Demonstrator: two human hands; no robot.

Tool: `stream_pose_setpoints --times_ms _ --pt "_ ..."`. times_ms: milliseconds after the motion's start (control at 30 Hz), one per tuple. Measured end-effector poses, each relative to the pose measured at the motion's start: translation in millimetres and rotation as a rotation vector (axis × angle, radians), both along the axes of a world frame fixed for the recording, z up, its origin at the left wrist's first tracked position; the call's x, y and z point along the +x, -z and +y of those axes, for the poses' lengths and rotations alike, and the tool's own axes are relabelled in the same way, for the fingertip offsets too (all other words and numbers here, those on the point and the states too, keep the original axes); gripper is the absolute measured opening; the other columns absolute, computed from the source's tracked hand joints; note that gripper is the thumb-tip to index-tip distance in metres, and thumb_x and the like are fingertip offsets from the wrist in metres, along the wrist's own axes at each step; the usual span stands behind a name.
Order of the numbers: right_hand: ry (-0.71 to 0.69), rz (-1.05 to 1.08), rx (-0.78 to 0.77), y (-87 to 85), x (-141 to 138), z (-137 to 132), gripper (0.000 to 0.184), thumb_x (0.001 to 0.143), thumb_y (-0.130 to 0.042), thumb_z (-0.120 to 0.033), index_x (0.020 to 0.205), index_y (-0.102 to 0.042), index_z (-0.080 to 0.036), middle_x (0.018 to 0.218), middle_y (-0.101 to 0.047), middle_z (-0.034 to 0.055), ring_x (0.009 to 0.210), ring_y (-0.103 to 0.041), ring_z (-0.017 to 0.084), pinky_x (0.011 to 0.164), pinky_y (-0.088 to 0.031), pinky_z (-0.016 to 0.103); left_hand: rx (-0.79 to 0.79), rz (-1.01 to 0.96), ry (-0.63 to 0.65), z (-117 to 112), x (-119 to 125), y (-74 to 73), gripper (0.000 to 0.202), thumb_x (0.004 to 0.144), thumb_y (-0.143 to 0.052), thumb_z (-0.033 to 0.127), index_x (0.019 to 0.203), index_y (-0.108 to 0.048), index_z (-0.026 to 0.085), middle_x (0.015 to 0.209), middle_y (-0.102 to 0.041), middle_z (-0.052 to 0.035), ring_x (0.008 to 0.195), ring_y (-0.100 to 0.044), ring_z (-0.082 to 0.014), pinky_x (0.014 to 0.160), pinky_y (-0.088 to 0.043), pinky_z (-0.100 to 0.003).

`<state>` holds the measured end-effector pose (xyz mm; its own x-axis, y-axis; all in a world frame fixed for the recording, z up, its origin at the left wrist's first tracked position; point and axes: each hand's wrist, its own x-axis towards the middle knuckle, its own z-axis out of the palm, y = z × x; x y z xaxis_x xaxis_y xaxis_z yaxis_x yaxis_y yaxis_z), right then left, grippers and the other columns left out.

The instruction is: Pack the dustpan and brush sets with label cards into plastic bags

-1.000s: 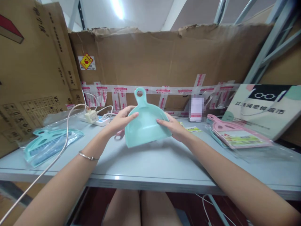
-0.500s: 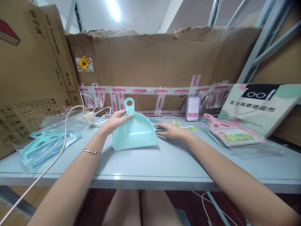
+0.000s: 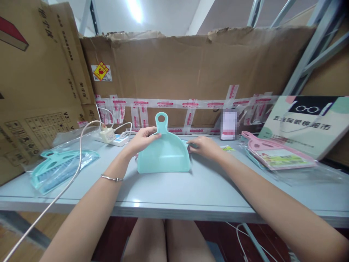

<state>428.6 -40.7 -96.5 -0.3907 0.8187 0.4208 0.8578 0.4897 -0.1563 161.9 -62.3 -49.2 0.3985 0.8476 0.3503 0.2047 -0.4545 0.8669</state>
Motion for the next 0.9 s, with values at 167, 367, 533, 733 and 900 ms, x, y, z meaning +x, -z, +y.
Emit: stream_pose_setpoints --times_ms 167,367,533,733,900 --pt "0.141 0.081 0.143 -6.2 5.0 0.3 0.022 0.079 -0.049 -0.026 0.091 -0.067 -0.022 0.092 -0.070 0.0071 0.082 -0.063 0.024 0.065 -0.040 0.029 0.036 -0.037 0.020 -3.1 4.1 0.5 0.042 0.073 -0.065 0.045 0.104 -0.066 0.018 0.104 -0.068 -0.0075 0.097 -0.061 -0.0244 0.081 -0.049 -0.033" --pt "0.168 0.626 0.488 -17.6 10.0 -0.5 0.019 0.082 -0.045 -0.030 0.088 -0.059 -0.019 0.084 -0.066 0.0076 0.077 -0.061 0.022 0.070 -0.044 0.033 0.061 -0.043 -0.005 -5.1 7.7 1.0 0.036 0.077 -0.062 0.034 0.109 -0.064 0.019 0.103 -0.069 -0.0063 0.094 -0.063 -0.0222 0.079 -0.049 -0.030" --pt "0.082 0.974 0.685 -34.2 9.7 -11.0 0.017 0.085 -0.045 -0.036 0.078 -0.051 -0.022 0.065 -0.053 0.0010 0.060 -0.053 0.018 0.061 -0.045 0.033 0.094 -0.042 -0.030 -6.9 13.7 2.2 0.036 0.078 -0.058 0.032 0.111 -0.064 0.018 0.102 -0.069 -0.0056 0.093 -0.063 -0.0223 0.077 -0.049 -0.029" --pt "-0.196 1.066 0.389 -44.9 -7.7 -32.4 0.025 0.082 -0.051 -0.047 0.079 -0.056 -0.022 0.059 -0.048 -0.0026 0.052 -0.047 0.012 0.050 -0.041 0.027 0.181 0.019 -0.098 -5.5 18.8 2.5 0.035 0.079 -0.055 0.031 0.110 -0.065 0.018 0.105 -0.068 -0.0032 0.100 -0.060 -0.0229 0.083 -0.046 -0.029" --pt "-0.283 0.900 0.102 -31.0 -46.2 -45.4 0.021 0.080 -0.057 -0.039 0.087 -0.063 -0.021 0.070 -0.061 -0.0002 0.061 -0.055 0.014 0.058 -0.046 0.029 0.168 -0.012 -0.055 -2.3 24.9 5.0 0.037 0.078 -0.059 0.038 0.109 -0.066 0.018 0.106 -0.068 -0.0047 0.102 -0.059 -0.0234 0.086 -0.046 -0.030"
